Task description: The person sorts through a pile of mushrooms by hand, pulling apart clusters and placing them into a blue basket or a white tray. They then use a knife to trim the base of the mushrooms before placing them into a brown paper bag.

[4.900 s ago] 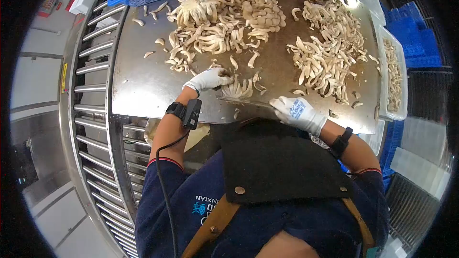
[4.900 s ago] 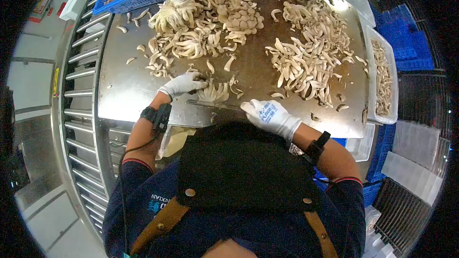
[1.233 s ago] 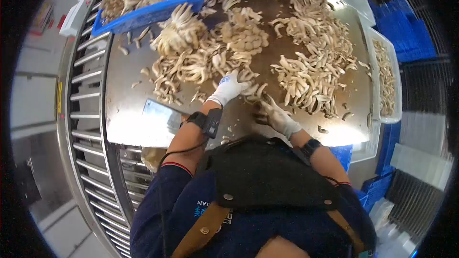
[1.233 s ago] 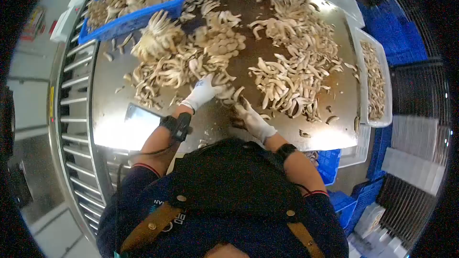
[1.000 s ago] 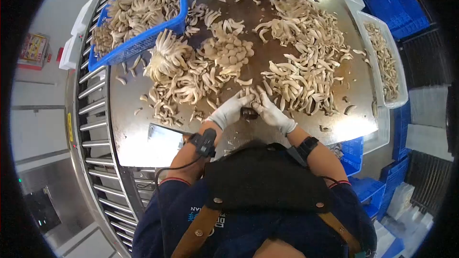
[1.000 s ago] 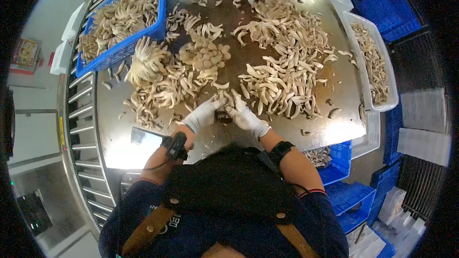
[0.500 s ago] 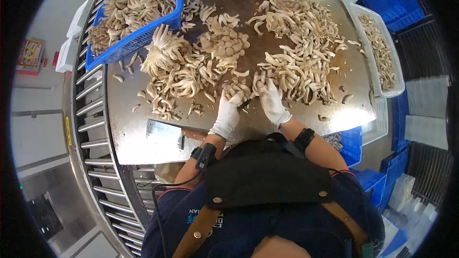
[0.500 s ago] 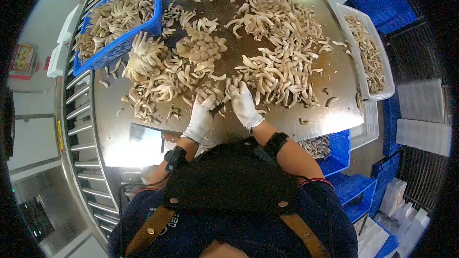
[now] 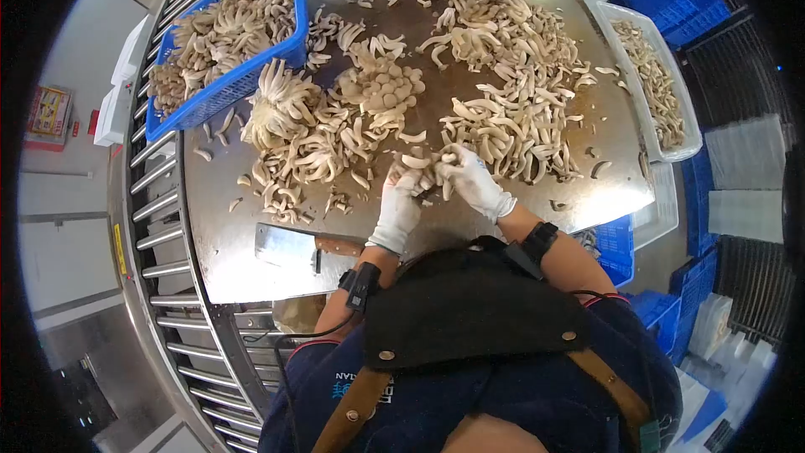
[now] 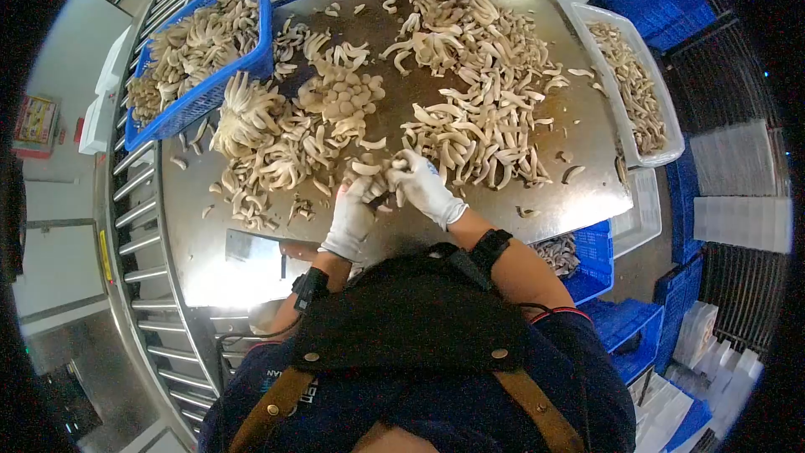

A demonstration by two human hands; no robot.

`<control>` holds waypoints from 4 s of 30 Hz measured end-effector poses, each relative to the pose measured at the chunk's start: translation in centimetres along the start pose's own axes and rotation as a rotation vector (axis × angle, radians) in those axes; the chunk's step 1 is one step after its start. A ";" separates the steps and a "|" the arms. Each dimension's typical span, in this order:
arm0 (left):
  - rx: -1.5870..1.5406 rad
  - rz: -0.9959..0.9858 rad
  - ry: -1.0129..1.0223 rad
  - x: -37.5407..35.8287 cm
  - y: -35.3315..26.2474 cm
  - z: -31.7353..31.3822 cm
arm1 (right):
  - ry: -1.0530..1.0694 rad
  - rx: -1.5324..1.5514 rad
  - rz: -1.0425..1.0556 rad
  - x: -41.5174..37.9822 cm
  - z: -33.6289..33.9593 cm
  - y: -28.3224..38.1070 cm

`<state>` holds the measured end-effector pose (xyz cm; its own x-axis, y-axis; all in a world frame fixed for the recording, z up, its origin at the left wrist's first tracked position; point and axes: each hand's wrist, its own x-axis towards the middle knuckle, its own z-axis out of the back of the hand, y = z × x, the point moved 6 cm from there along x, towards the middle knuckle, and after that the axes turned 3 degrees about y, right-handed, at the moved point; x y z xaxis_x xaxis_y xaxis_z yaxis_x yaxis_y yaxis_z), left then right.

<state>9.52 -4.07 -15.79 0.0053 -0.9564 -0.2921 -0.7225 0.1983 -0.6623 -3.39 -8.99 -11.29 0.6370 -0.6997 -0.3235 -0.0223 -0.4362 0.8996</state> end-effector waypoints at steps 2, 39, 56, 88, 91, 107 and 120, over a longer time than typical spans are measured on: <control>-0.060 -0.105 -0.053 0.7 -0.6 0.1 | -0.080 0.083 0.034 0.0 0.6 0.6; 0.386 0.233 -0.097 0.6 -0.7 2.8 | 0.089 0.122 -0.130 2.7 2.0 -4.2; 0.648 0.007 -0.338 0.3 -3.0 4.5 | -0.350 -0.510 0.156 3.7 0.9 -1.0; 0.524 -0.047 -0.536 1.8 -11.8 10.0 | 0.141 -0.512 -0.211 6.7 -3.4 -1.8; 0.578 -0.096 -0.343 -1.6 -9.1 4.8 | 0.098 -0.303 -0.089 6.8 -2.7 -1.6; -0.061 0.002 0.027 -2.9 -4.3 -0.1 | -0.051 0.105 0.209 1.9 -1.1 4.2; -0.043 0.098 0.201 -3.0 -3.6 0.4 | 0.141 -0.026 -0.060 0.9 -3.2 2.6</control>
<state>12.39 -1.87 -12.84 -0.2008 -0.9575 -0.2072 -0.7419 0.2867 -0.6061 -0.40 -8.90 -8.27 0.7384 -0.5856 -0.3344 0.0382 -0.4588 0.8877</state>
